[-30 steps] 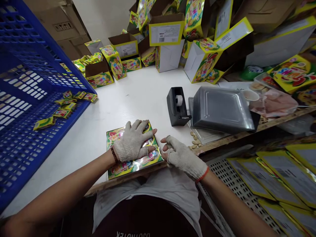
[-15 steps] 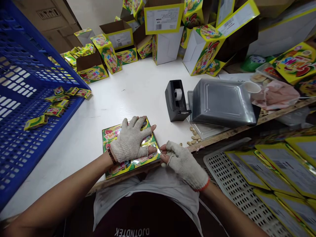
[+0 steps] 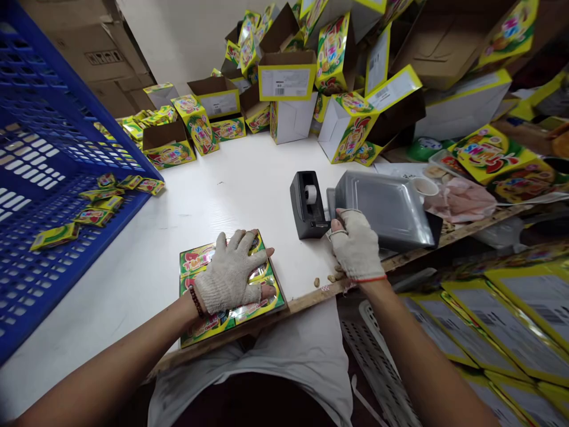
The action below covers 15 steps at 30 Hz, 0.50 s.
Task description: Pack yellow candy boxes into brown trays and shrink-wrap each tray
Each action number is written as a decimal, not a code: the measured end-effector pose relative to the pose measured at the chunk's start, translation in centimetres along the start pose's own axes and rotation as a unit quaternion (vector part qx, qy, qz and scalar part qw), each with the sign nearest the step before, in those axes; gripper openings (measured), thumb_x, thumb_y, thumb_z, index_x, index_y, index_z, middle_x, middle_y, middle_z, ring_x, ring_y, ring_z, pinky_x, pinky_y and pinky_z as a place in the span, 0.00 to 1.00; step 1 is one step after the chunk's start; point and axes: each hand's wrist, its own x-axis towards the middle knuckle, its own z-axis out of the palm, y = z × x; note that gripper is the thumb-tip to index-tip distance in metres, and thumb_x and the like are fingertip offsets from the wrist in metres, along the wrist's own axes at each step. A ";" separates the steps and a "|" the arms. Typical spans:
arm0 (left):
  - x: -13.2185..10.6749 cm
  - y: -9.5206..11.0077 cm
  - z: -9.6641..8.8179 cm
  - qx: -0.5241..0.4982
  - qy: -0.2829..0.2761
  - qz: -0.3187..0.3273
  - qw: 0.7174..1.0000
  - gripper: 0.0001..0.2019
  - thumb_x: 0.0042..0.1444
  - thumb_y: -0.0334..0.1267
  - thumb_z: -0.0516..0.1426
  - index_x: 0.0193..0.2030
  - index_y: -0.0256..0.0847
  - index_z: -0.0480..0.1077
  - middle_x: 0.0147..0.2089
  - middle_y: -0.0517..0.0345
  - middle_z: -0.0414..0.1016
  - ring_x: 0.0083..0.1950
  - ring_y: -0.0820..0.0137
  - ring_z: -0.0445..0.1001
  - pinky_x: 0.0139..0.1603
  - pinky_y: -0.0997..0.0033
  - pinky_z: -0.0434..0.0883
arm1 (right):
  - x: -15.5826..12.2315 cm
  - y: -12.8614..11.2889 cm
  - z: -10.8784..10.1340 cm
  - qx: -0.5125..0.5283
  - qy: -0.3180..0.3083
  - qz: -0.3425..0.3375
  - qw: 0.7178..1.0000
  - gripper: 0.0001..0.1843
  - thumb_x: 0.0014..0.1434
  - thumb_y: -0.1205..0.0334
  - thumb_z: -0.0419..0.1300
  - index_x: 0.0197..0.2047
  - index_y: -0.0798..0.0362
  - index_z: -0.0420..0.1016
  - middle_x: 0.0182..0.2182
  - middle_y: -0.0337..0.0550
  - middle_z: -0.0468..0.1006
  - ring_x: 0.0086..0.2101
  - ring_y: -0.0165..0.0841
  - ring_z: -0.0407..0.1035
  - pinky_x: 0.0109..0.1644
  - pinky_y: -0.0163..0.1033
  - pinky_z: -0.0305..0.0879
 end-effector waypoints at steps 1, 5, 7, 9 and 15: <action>0.0 0.0 0.0 -0.001 0.000 0.000 1.000 0.36 0.56 0.70 0.55 0.65 0.53 0.68 0.69 0.40 0.61 0.66 0.40 0.60 0.61 0.28 0.58 | 1.1 0.3 0.2 -0.027 -0.023 0.005 0.999 0.18 0.58 0.54 0.51 0.44 0.54 0.76 0.46 0.58 0.80 0.47 0.48 0.72 0.52 0.50 0.66; 0.0 0.0 0.1 -0.003 0.005 0.002 1.000 0.37 0.55 0.70 0.55 0.66 0.53 0.68 0.69 0.39 0.61 0.66 0.39 0.60 0.60 0.26 0.58 | 3.9 0.5 1.4 -0.059 -0.146 0.044 0.986 0.16 0.58 0.49 0.52 0.29 0.49 0.73 0.27 0.47 0.78 0.32 0.41 0.70 0.37 0.42 0.62; 0.0 0.0 0.1 -0.002 0.007 0.001 1.000 0.37 0.55 0.70 0.55 0.65 0.53 0.69 0.69 0.39 0.62 0.66 0.39 0.60 0.60 0.26 0.58 | 4.4 0.4 1.9 -0.045 -0.157 0.065 0.984 0.15 0.56 0.50 0.54 0.25 0.49 0.72 0.24 0.45 0.76 0.30 0.39 0.68 0.35 0.41 0.59; 0.0 0.0 0.1 -0.001 0.009 0.002 1.000 0.37 0.55 0.71 0.55 0.65 0.52 0.69 0.69 0.39 0.62 0.65 0.40 0.61 0.60 0.27 0.59 | 4.5 0.4 2.3 -0.028 -0.144 0.077 0.986 0.13 0.54 0.51 0.56 0.24 0.50 0.72 0.24 0.45 0.76 0.31 0.39 0.69 0.35 0.41 0.60; -0.1 -0.1 0.3 0.006 0.012 0.003 1.000 0.36 0.56 0.69 0.54 0.66 0.53 0.68 0.69 0.39 0.62 0.65 0.41 0.61 0.60 0.28 0.59 | 2.2 -0.3 2.2 0.021 -0.052 0.091 0.994 0.12 0.54 0.54 0.55 0.31 0.52 0.74 0.47 0.53 0.81 0.45 0.44 0.73 0.50 0.47 0.67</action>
